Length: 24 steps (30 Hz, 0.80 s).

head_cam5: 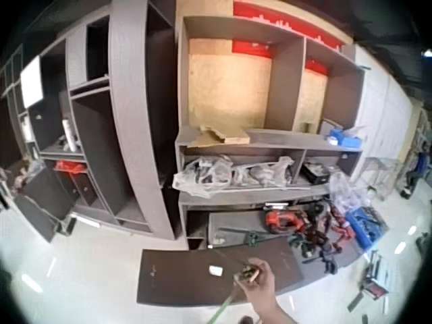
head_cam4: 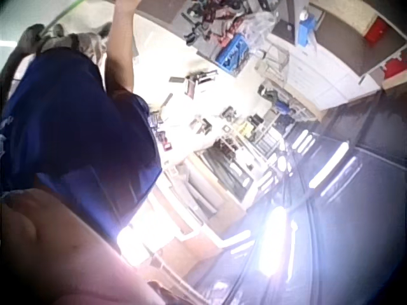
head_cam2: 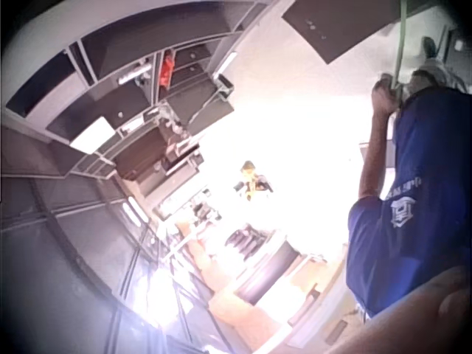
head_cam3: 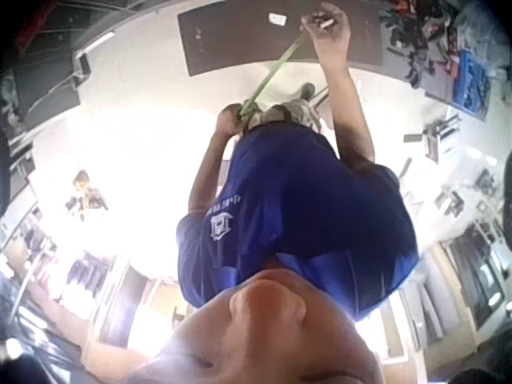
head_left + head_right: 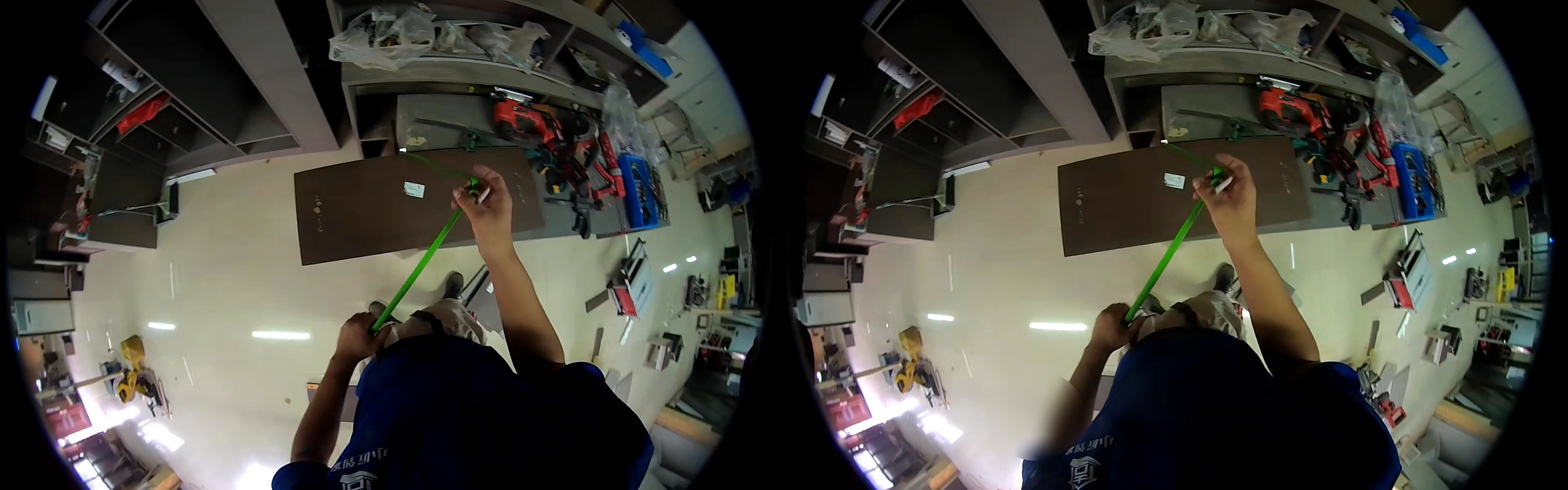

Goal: The person measures a large flat board using a tape measure and a try square, then marks measurement points with a pencil. The person repositions the tools to mark additional lines on the board surface.

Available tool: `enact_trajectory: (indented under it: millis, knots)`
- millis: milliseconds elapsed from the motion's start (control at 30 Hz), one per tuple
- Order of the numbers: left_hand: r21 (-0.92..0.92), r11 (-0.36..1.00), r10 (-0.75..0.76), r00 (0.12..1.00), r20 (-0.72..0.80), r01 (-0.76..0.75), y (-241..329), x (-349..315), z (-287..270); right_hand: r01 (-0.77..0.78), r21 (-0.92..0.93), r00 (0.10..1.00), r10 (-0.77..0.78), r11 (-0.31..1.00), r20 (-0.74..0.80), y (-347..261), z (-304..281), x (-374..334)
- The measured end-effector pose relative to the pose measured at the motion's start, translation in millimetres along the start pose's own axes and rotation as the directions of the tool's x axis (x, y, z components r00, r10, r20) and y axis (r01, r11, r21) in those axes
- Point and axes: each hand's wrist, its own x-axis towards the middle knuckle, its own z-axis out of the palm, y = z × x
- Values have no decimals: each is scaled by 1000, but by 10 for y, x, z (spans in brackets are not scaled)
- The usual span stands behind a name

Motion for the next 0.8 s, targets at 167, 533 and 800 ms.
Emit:
enact_trajectory:
  millis: [167, 533, 800]
  knots:
    - [108, 994, 25, 1000, -7, -24, -834, -608, -17, -37, 45, 959, 49, 998, -281, 74, -134, -111]
    - [125, 990, 45, 978, 204, -72, -1644, -838, -525, -3, 124, 813, 74, 992, -578, 17, -1254, -327]
    - [-466, 774, -64, 784, 617, 429, -1531, -861, -516, 126, 85, 823, -57, 988, -565, -420, -2066, -131]
